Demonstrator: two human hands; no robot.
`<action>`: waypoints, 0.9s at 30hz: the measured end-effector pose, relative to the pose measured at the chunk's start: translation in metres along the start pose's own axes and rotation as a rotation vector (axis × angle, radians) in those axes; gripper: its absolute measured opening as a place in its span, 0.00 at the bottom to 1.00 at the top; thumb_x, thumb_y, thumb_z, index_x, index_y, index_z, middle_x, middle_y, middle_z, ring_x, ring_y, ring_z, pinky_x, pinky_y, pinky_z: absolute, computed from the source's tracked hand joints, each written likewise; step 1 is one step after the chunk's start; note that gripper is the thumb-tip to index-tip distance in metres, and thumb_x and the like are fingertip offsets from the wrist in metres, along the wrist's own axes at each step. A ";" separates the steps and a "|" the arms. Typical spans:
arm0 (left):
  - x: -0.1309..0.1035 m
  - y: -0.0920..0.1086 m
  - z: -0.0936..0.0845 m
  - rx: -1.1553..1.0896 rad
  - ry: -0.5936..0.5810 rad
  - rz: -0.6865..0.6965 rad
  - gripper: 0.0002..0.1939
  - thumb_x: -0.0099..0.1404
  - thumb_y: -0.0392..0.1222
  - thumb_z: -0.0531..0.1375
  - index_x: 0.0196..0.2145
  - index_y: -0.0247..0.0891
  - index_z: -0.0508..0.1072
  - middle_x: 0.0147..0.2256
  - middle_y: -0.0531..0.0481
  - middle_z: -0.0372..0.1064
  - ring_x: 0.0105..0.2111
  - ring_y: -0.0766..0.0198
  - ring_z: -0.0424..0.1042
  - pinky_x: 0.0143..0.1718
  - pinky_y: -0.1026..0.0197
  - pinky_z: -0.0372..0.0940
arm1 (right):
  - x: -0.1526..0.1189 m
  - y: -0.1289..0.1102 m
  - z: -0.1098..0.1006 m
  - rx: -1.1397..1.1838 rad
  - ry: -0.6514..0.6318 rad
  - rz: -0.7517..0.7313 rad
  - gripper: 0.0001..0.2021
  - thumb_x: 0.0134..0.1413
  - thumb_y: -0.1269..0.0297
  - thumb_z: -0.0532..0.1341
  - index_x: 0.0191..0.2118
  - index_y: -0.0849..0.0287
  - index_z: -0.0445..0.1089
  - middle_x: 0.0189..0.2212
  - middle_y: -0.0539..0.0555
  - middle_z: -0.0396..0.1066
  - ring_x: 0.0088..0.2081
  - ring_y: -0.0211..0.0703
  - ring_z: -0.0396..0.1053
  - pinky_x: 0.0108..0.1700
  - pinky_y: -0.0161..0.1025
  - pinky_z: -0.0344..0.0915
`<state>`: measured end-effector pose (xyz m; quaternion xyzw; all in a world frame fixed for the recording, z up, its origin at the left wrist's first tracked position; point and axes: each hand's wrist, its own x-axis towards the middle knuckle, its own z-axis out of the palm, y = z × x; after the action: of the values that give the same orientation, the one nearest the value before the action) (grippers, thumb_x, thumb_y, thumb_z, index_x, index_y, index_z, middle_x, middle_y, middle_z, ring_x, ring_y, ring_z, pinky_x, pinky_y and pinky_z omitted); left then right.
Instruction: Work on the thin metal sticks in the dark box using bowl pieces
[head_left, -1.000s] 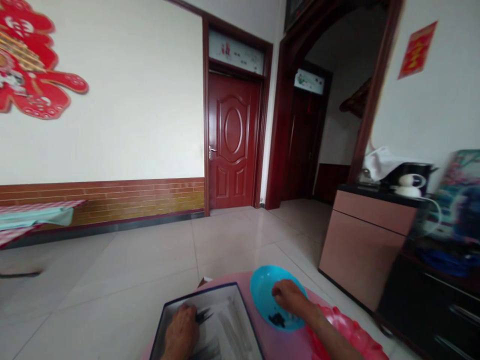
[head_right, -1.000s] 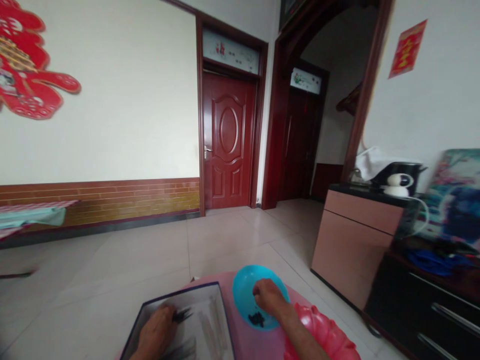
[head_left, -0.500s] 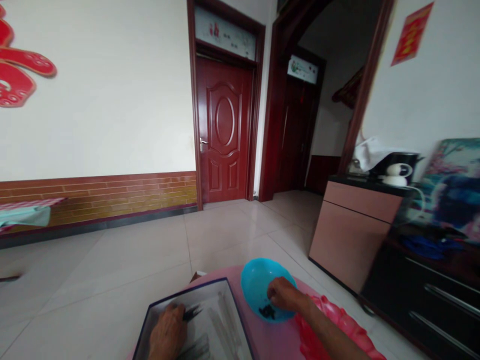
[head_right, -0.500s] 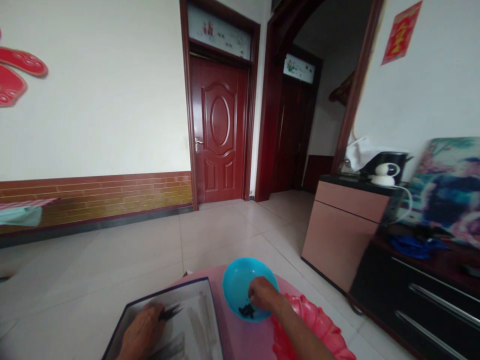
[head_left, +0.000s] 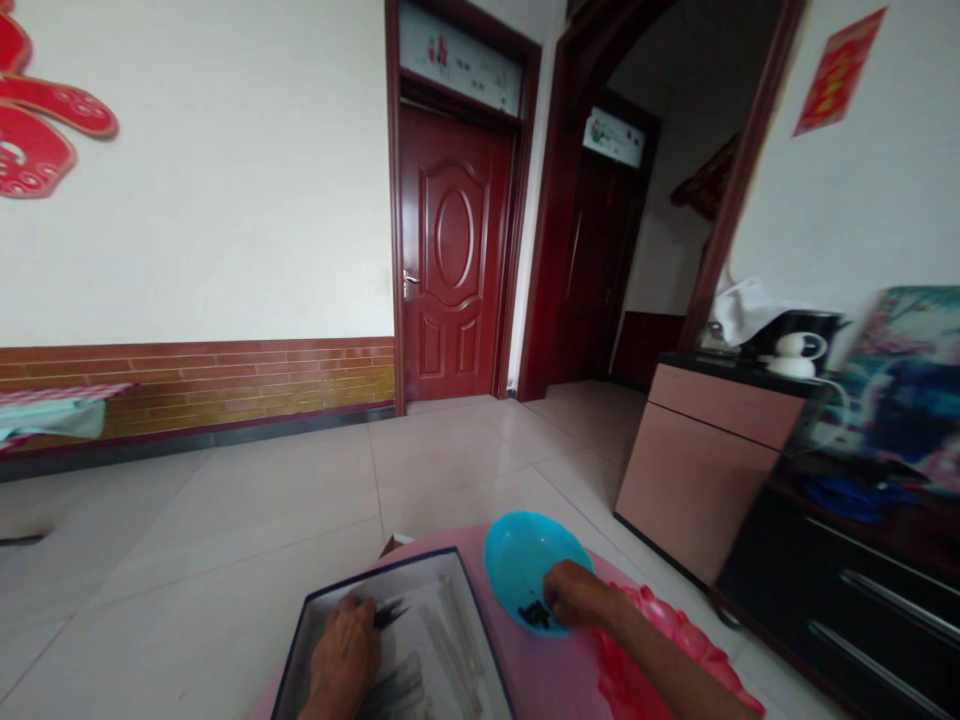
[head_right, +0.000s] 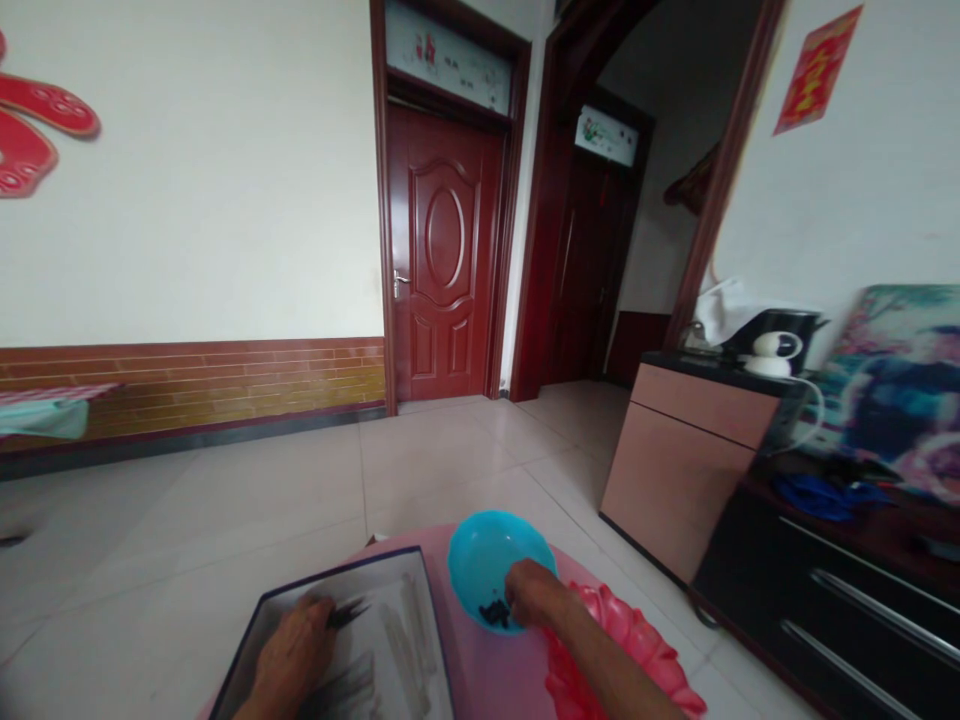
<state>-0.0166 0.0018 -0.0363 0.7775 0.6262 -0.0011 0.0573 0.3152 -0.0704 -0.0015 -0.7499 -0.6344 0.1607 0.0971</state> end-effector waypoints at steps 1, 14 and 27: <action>-0.001 0.001 -0.002 0.003 -0.006 -0.001 0.19 0.64 0.31 0.47 0.49 0.36 0.69 0.51 0.42 0.65 0.51 0.59 0.65 0.47 0.60 0.61 | 0.001 -0.002 0.001 -0.020 -0.006 -0.013 0.03 0.32 0.72 0.62 0.18 0.58 0.74 0.17 0.49 0.71 0.26 0.40 0.69 0.30 0.31 0.59; 0.002 0.006 -0.012 -0.012 -0.037 0.005 0.20 0.65 0.28 0.42 0.45 0.34 0.71 0.47 0.40 0.68 0.46 0.59 0.69 0.46 0.61 0.61 | 0.005 -0.046 0.015 -0.080 0.202 -0.221 0.14 0.51 0.70 0.52 0.39 0.60 0.73 0.38 0.57 0.73 0.41 0.46 0.68 0.45 0.39 0.59; 0.001 0.001 -0.008 -0.048 0.006 -0.017 0.17 0.65 0.29 0.46 0.43 0.36 0.72 0.44 0.43 0.70 0.45 0.60 0.70 0.44 0.61 0.63 | 0.035 -0.179 0.105 0.138 0.231 -0.300 0.15 0.50 0.76 0.51 0.39 0.60 0.72 0.41 0.59 0.72 0.45 0.45 0.67 0.47 0.38 0.60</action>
<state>-0.0156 0.0032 -0.0283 0.7706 0.6328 0.0157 0.0741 0.1174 -0.0105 -0.0410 -0.6522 -0.7110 0.1004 0.2430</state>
